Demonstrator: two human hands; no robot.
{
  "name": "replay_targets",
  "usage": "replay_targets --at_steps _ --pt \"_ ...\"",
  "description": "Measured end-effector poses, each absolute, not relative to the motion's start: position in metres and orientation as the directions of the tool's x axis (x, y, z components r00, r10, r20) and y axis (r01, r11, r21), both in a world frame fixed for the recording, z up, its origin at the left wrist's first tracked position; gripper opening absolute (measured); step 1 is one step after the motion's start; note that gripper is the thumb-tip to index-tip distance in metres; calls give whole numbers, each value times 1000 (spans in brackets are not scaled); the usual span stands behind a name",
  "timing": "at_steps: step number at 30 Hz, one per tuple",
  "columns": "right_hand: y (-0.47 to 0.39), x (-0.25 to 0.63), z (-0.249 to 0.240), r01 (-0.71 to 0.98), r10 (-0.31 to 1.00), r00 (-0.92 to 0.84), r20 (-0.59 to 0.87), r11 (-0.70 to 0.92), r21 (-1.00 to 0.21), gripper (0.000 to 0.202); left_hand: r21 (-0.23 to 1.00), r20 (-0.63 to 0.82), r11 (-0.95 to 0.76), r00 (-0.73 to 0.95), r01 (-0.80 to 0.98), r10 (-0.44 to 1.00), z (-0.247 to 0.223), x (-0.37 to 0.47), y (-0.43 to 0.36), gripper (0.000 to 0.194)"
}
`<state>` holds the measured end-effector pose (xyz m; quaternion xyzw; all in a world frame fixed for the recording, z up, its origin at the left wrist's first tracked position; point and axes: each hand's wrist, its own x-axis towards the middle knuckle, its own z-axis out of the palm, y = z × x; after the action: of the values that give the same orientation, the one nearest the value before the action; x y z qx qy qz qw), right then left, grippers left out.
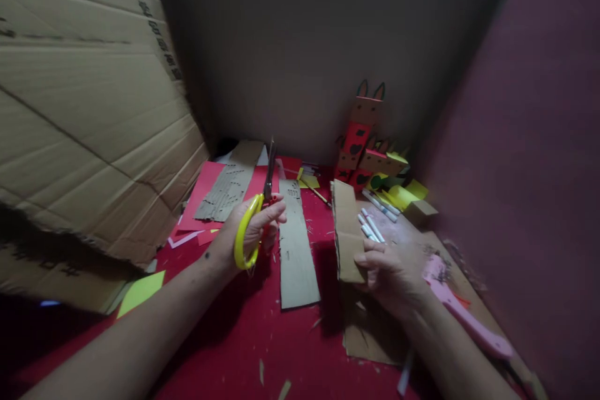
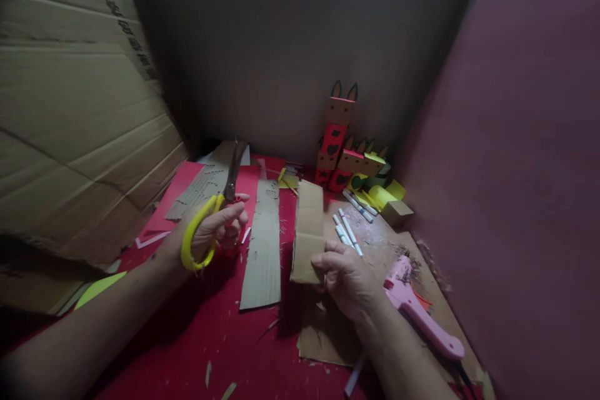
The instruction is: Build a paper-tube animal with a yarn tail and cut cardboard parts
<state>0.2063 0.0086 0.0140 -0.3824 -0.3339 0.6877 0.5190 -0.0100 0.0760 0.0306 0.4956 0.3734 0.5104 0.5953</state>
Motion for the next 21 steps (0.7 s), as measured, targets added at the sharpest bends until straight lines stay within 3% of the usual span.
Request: replay_targets --at_steps 7,14,21 --pt "10 202 7 -536 994 -26 -106 -103 -838 18 993 -16 68 476 -93 879 23 5 55 47" --pt "4 188 -1 -477 995 -41 -90 -98 -874 34 998 -59 61 501 12 864 20 20 42 50" --pt "-3 184 6 -452 987 -99 -128 -159 -878 32 997 70 -81 429 8 900 16 20 40 44"
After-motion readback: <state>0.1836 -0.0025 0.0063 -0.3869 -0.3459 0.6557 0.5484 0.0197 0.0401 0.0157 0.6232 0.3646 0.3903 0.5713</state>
